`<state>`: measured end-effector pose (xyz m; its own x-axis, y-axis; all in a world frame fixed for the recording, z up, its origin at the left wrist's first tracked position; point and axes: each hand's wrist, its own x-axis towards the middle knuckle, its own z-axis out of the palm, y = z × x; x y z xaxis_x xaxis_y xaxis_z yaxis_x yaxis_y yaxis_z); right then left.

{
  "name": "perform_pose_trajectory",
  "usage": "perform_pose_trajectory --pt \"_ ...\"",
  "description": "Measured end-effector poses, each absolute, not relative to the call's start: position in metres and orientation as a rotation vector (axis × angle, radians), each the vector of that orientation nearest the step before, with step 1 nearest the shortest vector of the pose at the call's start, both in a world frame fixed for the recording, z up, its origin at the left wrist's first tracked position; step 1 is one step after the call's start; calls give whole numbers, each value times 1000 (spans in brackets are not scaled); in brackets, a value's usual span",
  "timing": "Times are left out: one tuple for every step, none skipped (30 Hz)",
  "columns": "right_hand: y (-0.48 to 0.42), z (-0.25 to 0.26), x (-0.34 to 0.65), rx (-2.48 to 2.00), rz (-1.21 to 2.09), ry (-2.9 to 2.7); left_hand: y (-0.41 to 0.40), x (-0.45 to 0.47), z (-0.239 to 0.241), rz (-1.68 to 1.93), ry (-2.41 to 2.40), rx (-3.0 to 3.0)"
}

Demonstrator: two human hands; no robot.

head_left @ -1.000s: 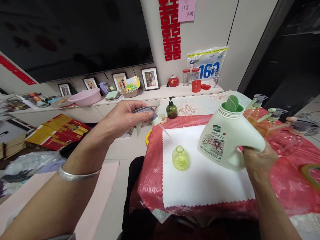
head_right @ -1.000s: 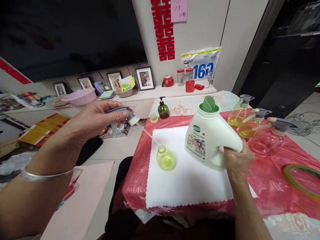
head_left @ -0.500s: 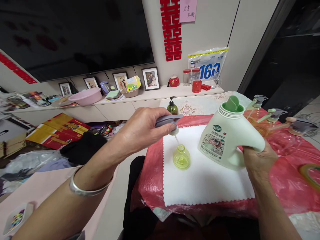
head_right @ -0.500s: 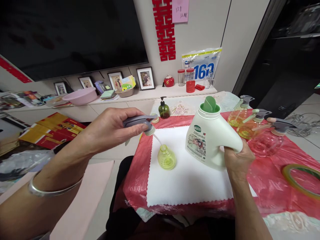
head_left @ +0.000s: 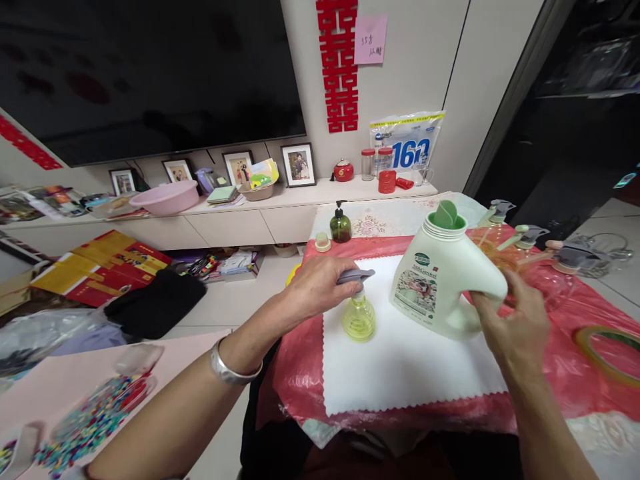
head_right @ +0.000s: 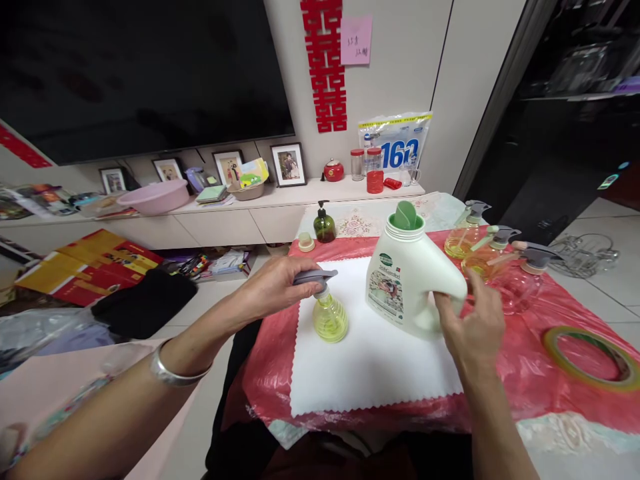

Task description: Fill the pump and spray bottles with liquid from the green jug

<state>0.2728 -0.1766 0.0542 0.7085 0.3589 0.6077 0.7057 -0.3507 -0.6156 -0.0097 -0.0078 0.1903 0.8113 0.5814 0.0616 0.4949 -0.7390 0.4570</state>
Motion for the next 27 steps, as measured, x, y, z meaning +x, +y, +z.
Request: perform_pose_trajectory --pt "-181 58 265 -1910 -639 -858 -7 -10 186 276 807 2551" --pt "-184 62 255 -1833 -816 -890 -7 -10 182 276 805 2529" --pt "-187 65 244 -1748 -936 -928 -7 -11 179 276 799 2504" --pt "-187 69 232 -1666 -995 -976 -7 -11 176 281 793 2479" --pt "-186 71 220 -1584 -984 -1053 -6 -11 174 292 784 2454" --pt "-183 73 207 -1509 -899 -1152 -6 -11 171 312 771 2430" --pt "-178 74 195 -1454 -761 -1250 -6 -11 169 341 755 2408" --pt "-171 75 183 -1428 -567 -1313 -7 -11 166 373 738 2386" --pt "-164 74 172 -1420 -351 -1346 -7 -12 164 402 720 2365" --pt "-155 73 163 -1419 -138 -1355 -7 -12 162 424 703 2348" --pt "-146 72 154 -1418 -10 -1370 -8 -12 160 441 687 2333" --pt "-137 71 147 -1407 81 -1389 -8 -12 158 453 672 2320" --pt "-128 70 140 -1390 152 -1411 -9 -12 156 461 663 2309" --pt "-120 69 135 -1369 205 -1434 -10 -12 155 472 662 2298" --pt "-113 68 130 -1346 257 -1448 -10 -12 154 484 666 2287" --pt "-107 67 126 -1324 306 -1454 -10 -13 154 494 670 2271" --pt "-103 66 122 -1306 343 -1449 -10 -13 153 502 673 2249" --pt "-99 65 119 -1291 370 -1435 -9 -15 152 514 674 2214" --pt "-96 63 117 -1278 388 -1416 -7 -16 151 531 675 2166" --pt "-95 61 114 -1268 396 -1394 -5 -18 148 549 674 2099" --pt "-94 58 113 -1263 399 -1370 -3 -20 145 570 667 2014" --pt "-94 55 111 -1261 396 -1348 -1 -22 141 606 660 1907" --pt "-94 52 110 -1263 389 -1326 0 -24 134 649 648 1779" --pt "-94 49 108 -1267 378 -1307 1 -26 127 705 621 1638" --pt "-95 46 107 -1271 364 -1291 0 -27 118 807 618 1468" --pt "-95 44 106 -1273 350 -1279 -1 -28 107 905 637 1301" --pt "-96 42 105 -1273 335 -1268 -4 -28 95 985 673 1180"
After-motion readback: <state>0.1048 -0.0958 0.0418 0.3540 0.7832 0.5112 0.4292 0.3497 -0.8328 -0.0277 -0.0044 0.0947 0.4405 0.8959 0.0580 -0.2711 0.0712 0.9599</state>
